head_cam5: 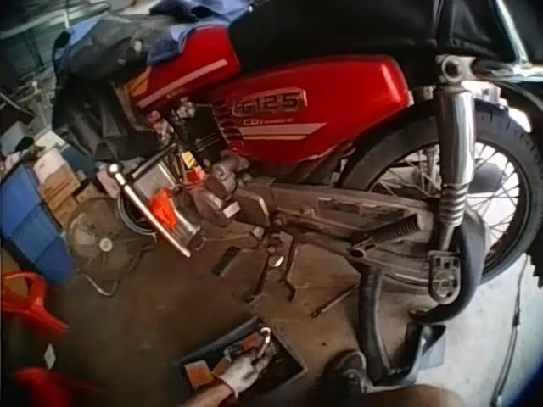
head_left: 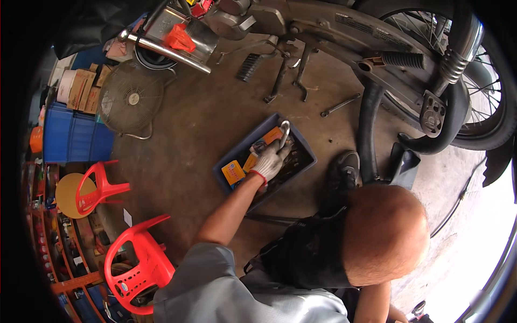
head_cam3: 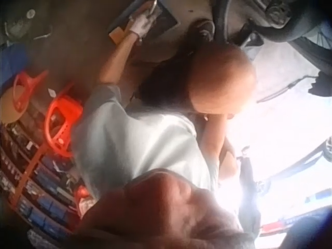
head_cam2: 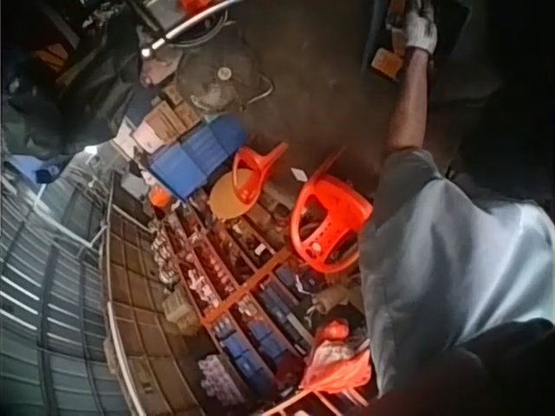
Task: Repairing a motorcycle by loosening bolts with a wrench and adjusting the rear wheel inner tube area.
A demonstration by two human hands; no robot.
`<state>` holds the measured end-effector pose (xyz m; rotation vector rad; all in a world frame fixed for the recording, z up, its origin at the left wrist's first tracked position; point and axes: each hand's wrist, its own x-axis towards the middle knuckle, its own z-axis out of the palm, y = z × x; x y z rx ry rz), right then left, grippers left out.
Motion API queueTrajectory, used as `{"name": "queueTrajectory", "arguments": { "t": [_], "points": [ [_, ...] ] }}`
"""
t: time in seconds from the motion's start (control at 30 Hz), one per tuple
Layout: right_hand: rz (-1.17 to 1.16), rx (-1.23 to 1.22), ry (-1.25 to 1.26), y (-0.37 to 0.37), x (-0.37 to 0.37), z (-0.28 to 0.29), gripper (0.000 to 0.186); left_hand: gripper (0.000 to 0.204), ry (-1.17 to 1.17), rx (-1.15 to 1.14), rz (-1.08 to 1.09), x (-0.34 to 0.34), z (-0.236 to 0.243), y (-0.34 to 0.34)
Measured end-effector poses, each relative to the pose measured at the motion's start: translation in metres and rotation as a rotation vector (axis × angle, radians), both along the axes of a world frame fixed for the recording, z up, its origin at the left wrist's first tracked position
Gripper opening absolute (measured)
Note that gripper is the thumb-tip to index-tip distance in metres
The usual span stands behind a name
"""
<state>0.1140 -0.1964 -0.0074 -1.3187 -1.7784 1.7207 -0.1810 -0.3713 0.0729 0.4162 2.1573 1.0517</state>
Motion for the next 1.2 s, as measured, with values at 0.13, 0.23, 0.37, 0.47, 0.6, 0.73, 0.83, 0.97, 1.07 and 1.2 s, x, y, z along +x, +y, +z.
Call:
{"name": "queueTrajectory", "arguments": {
  "t": [0.13,0.23,0.37,0.47,0.6,0.73,0.83,0.97,1.07,1.2],
  "points": [
    [0.023,-0.067,0.004,-0.010,-0.011,-0.017,0.024,0.023,0.177,-0.176,-0.127,-0.017,-0.067,-0.075],
    [-0.007,-0.091,-0.042,-0.009,0.001,-0.031,0.024,0.024,0.234,-0.375,-0.194,-0.003,-0.044,-0.059],
    [-0.088,-0.124,-0.098,-0.004,0.027,-0.037,0.024,0.031,0.552,-0.357,-0.251,0.009,-0.035,-0.027],
    [-0.237,-0.117,-0.173,0.008,0.079,-0.030,0.024,0.033,0.780,-0.234,-0.393,0.012,-0.051,-0.017],
    [-0.370,-0.337,-0.115,0.028,0.122,0.009,0.021,0.027,0.302,0.202,-0.257,0.020,-0.063,-0.002],
    [-0.410,-0.262,-0.273,0.019,0.134,0.009,0.024,0.027,0.203,0.293,-0.459,0.102,-0.075,0.003],
    [-0.232,-0.036,-0.569,0.005,0.135,-0.006,0.025,0.027,0.179,0.310,-0.539,0.079,-0.075,0.041],
    [-0.024,0.127,-0.646,-0.014,0.113,-0.008,0.021,0.027,0.179,0.298,-0.580,0.027,-0.070,0.056],
    [-0.015,0.126,-0.625,-0.019,0.102,-0.011,0.019,0.027,0.172,0.286,-0.595,0.040,-0.066,0.039],
    [0.011,0.181,-0.748,-0.023,0.084,-0.019,0.019,0.026,0.184,0.266,-0.593,0.066,-0.053,0.031]
  ]
}}
